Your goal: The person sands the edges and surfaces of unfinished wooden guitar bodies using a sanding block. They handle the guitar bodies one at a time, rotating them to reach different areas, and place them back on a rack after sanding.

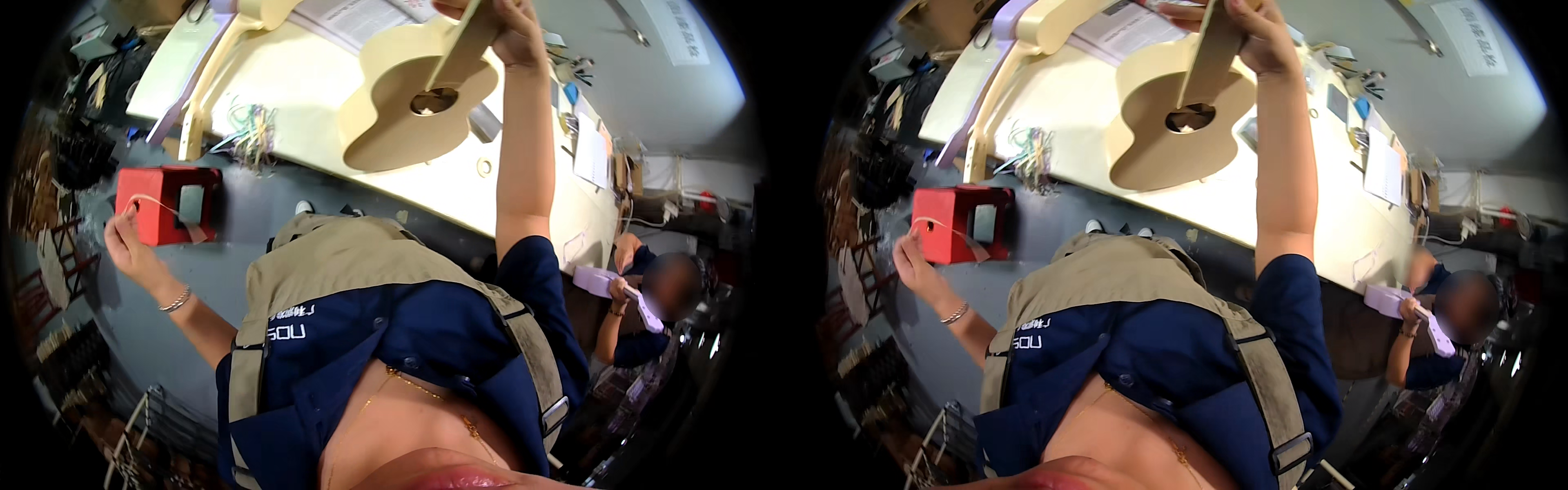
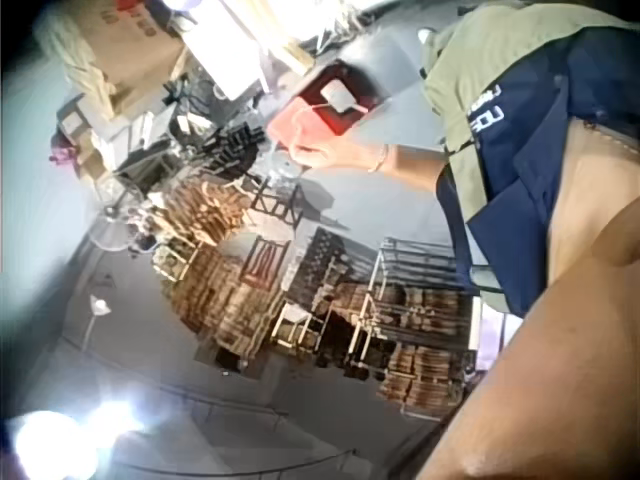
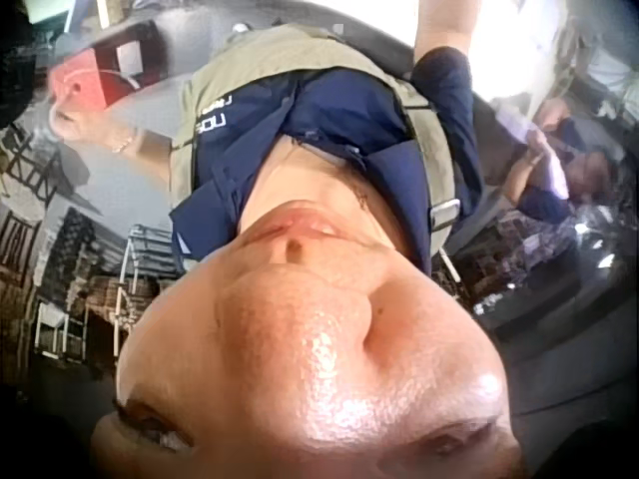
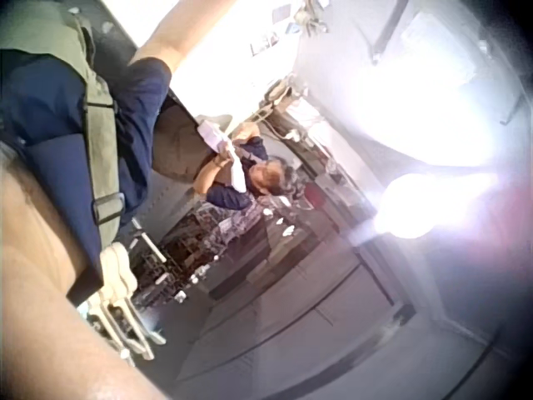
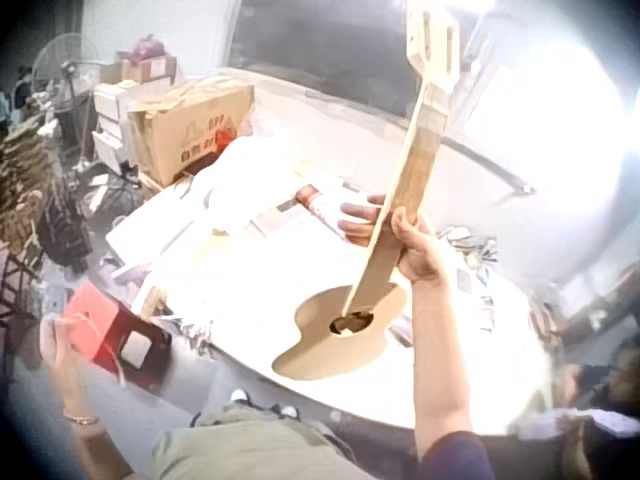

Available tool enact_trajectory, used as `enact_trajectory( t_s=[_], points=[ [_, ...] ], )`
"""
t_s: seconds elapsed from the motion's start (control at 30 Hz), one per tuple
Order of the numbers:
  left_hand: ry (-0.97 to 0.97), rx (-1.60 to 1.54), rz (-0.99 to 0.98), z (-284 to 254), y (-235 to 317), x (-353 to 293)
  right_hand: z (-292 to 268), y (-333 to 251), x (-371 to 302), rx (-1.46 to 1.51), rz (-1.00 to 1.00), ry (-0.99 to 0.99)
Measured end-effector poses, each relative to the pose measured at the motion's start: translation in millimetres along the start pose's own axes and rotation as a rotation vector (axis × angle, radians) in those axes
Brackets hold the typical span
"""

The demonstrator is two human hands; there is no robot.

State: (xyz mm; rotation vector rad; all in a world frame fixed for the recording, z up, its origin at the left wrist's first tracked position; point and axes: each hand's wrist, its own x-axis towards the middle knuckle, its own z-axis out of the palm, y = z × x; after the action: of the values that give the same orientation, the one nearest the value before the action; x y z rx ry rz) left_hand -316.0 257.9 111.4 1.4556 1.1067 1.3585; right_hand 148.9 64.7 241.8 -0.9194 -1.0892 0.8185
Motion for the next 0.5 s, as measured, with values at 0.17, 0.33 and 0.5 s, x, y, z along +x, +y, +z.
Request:
enact_trajectory(
  t_s=[0.17,0.33,0.5],
  points=[
    [-0.832,0.528,0.223,-6.1,48.5,18.4,1.2,1.3,-7.6,-0.098,-0.034,0.133],
    [-1.351,0.461,0.128,90.8,-29.9,51.1,19.5,14.6,-4.5,-0.144,-0.076,0.171],
    [-1.25,0.606,0.254,189.6,-135.9,90.1,32.5,15.6,-12.1,-0.159,-0.106,0.18]
  ],
)
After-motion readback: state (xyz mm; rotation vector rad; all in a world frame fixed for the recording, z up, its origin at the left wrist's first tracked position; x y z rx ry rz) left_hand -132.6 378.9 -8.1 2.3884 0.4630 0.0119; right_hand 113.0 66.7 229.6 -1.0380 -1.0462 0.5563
